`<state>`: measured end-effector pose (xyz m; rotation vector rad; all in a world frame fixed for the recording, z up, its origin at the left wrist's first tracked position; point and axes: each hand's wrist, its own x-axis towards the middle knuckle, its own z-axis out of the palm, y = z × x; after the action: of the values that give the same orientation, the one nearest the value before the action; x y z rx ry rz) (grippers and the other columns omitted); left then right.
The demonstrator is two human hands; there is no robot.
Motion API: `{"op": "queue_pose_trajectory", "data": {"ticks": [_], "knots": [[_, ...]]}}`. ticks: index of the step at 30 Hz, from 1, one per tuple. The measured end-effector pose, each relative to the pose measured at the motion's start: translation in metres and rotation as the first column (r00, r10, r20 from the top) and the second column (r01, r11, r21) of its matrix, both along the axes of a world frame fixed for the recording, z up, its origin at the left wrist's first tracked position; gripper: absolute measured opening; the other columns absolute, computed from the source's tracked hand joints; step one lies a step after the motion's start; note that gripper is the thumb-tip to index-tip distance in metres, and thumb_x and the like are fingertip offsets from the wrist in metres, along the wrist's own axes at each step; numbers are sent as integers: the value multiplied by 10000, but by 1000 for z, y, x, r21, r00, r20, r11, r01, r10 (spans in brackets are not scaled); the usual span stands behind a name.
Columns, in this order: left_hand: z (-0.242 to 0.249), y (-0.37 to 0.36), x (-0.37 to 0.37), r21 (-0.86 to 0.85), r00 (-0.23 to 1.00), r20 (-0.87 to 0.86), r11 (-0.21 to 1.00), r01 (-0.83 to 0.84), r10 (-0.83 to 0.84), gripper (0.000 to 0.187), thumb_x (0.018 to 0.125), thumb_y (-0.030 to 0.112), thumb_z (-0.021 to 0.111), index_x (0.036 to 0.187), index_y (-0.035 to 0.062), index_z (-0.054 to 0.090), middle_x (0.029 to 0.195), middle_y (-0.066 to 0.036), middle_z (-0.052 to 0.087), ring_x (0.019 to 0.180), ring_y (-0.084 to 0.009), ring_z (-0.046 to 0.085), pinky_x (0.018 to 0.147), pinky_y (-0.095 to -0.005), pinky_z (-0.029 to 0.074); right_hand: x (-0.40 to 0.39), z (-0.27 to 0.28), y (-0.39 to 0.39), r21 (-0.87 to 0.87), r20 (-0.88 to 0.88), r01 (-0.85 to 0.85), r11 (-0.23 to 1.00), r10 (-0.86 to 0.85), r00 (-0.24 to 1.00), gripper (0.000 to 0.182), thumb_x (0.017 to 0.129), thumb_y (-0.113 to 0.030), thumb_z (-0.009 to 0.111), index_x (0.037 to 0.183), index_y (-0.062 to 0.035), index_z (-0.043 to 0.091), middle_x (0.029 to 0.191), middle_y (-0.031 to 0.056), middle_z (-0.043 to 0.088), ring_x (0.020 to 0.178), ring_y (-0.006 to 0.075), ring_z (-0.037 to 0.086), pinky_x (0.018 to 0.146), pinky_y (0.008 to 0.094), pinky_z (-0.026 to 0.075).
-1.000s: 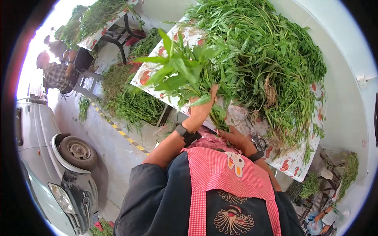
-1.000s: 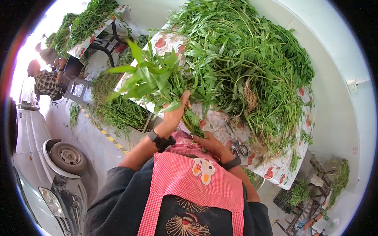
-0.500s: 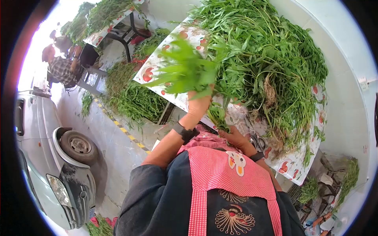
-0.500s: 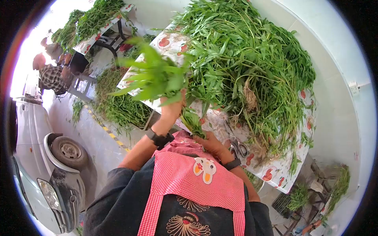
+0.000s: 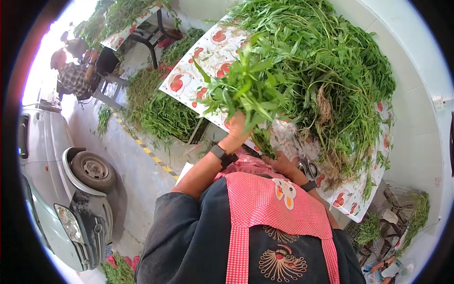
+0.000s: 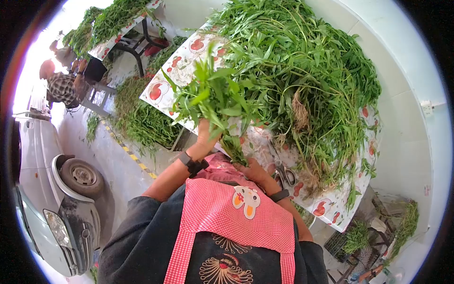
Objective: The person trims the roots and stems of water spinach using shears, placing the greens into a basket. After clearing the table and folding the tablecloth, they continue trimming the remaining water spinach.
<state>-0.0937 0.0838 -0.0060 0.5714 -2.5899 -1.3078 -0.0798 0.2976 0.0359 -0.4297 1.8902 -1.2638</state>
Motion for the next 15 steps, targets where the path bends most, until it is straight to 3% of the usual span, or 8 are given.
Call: {"op": "queue_pose_trajectory", "data": {"ticks": [2,5,6,9,10,12,14,15], "knots": [[73,11,10,260,969,-199,961,-90,145,137,843,177,623,910,57,627,724,-38,633,642,-147,597,579,-277,463,-5,9,1,41,32,-69,997,68,997,636,798,-505,651,1085,58,571,980,166,631,901,211,567,796,336,450],[67,5,26,884,916,-32,439,-162,401,161,850,217,640,897,68,602,711,-22,603,607,-153,563,613,-287,485,-2,22,-5,85,103,-170,982,161,982,510,844,-409,616,1102,29,579,972,142,637,877,193,565,781,334,448],[65,0,34,880,906,-18,436,-187,423,161,850,217,640,897,68,602,711,-22,603,607,-153,563,613,-287,485,-2,24,-9,94,124,-168,981,156,980,391,879,-318,592,1103,3,595,949,110,650,839,169,567,762,326,448],[55,-17,70,991,909,129,-78,-107,396,364,869,243,624,1153,44,516,1066,-112,610,914,-218,589,833,-334,493,0,2,-27,-74,58,-238,969,242,969,378,863,-294,600,1097,2,590,914,110,647,814,152,560,752,323,449],[50,-20,80,990,907,140,-85,-115,397,364,869,243,624,1153,44,516,1066,-112,610,914,-218,589,833,-334,493,0,-6,-33,-184,-82,-279,943,268,960,377,856,-292,606,1095,0,588,896,105,645,796,145,556,744,320,450],[57,-24,99,932,938,-95,360,-34,334,281,891,246,592,1082,44,553,980,-75,624,828,-204,601,762,-340,512,1,-6,-47,-121,-10,-312,942,313,950,380,853,-293,609,1094,-1,586,879,95,642,777,140,551,735,314,452],[43,-43,115,927,959,-46,369,-64,280,356,919,359,518,1111,61,553,1031,-63,615,906,-177,565,882,-364,438,-7,-3,-73,-62,45,-363,930,366,929,382,850,-295,612,1093,-2,584,861,85,639,759,134,547,726,309,454],[58,-49,123,968,959,131,175,-177,250,450,941,414,426,1211,58,484,1184,-88,533,1049,-208,496,947,-375,371,-6,1,-86,-87,34,-379,921,383,923,380,854,-300,609,1095,-7,585,848,75,636,747,133,543,718,305,455]]}}
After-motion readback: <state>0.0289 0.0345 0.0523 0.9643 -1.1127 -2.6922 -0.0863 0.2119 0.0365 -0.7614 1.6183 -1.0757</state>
